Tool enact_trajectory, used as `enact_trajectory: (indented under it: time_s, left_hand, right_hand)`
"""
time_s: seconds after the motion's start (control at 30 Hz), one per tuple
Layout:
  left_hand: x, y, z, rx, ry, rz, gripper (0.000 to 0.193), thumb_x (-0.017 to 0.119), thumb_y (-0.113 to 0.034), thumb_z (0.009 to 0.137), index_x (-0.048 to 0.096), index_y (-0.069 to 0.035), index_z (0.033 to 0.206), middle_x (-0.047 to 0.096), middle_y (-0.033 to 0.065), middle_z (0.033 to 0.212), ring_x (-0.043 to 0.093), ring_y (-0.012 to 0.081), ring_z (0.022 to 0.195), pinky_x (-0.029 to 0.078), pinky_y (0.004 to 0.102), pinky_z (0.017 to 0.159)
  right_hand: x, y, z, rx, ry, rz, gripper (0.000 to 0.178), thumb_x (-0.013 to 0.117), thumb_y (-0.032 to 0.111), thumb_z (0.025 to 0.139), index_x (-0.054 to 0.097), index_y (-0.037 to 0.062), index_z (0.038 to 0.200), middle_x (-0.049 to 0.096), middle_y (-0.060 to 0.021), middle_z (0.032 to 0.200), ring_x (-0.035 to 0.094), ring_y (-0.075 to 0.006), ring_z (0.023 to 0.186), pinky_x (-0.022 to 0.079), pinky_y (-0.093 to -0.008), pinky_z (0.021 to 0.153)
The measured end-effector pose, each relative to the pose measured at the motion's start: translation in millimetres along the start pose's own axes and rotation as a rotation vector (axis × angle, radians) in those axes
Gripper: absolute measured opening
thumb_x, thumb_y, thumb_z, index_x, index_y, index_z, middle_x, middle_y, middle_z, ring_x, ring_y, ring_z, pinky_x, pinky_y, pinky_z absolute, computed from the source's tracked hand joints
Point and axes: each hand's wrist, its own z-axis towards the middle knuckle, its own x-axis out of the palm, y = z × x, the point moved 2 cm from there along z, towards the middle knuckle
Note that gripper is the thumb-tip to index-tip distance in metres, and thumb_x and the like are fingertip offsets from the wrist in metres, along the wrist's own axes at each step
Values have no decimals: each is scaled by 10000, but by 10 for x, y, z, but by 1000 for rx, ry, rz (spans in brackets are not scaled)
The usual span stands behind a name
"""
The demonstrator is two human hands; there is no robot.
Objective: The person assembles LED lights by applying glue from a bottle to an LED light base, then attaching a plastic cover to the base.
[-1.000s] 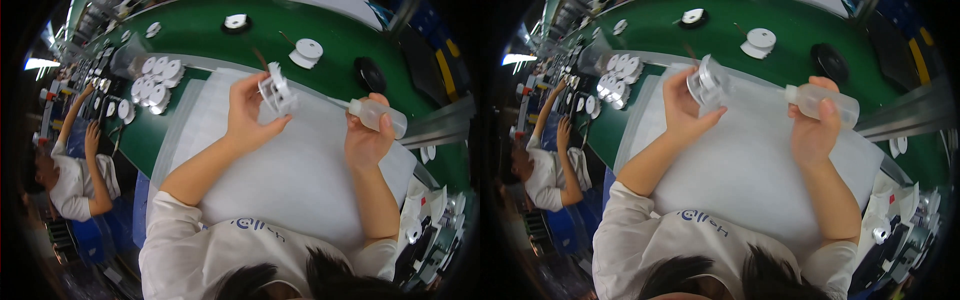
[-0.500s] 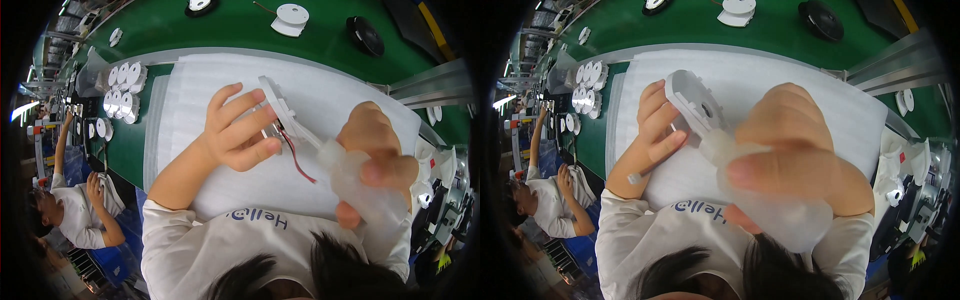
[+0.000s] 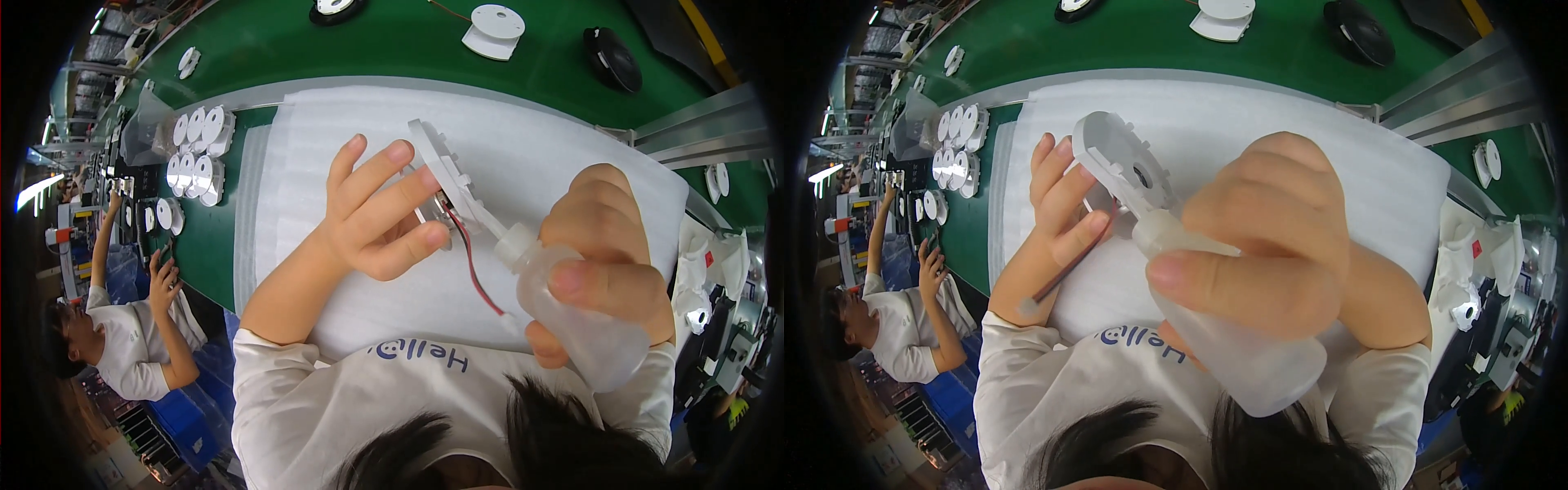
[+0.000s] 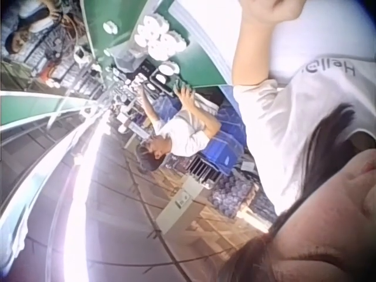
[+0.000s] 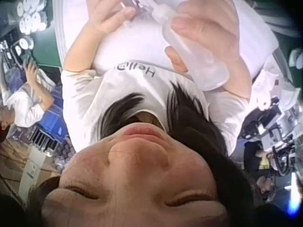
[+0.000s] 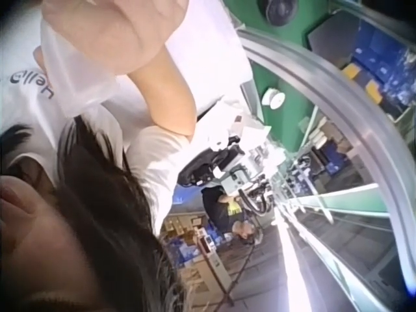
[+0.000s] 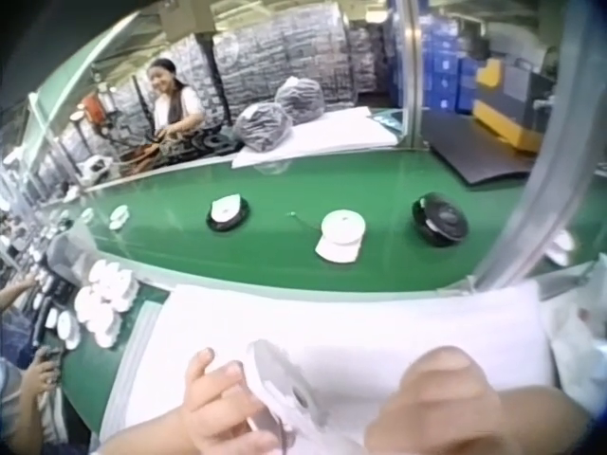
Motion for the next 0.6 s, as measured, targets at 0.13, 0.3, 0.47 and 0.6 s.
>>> enact_trajectory:
  time_s: [0.13, 0.3, 0.47, 0.6]
  left_hand:
    - [17, 14, -41, -33, -12, 37, 365, 611, -179, 766, 416, -180, 1074, 557, 101, 1043, 492, 290, 1042, 258, 484, 969]
    - [37, 20, -9, -149, -56, 25, 524, 684, -215, 677, 406, -186, 1121, 553, 123, 1062, 473, 313, 1062, 194, 472, 990]
    - [-90, -12, 89, -227, 132, 84, 852, 779, -251, 581, 254, -93, 1232, 517, 198, 1063, 427, 358, 1095, 268, 474, 957]
    - [-57, 39, 82, -301, 82, -67, 838, 793, -188, 556, 284, -40, 1204, 489, 239, 1081, 427, 342, 1087, 303, 438, 941]
  right_hand:
    - [38, 34, -23, 1, -23, -41, 443, 666, 250, 675, 421, 139, 1027, 477, -80, 780, 393, -191, 587, 292, -348, 554]
    - [70, 16, -87, -47, -104, -64, 421, 665, 263, 685, 433, 140, 1014, 477, -76, 763, 385, -189, 581, 289, -345, 553]
    - [66, 64, -72, -68, -43, -75, 403, 666, 318, 701, 440, 140, 984, 471, -75, 768, 379, -188, 573, 282, -338, 545]
    - [84, -9, -109, -113, -85, -93, 396, 656, 323, 712, 437, 140, 987, 468, -77, 773, 382, -191, 572, 278, -339, 543]
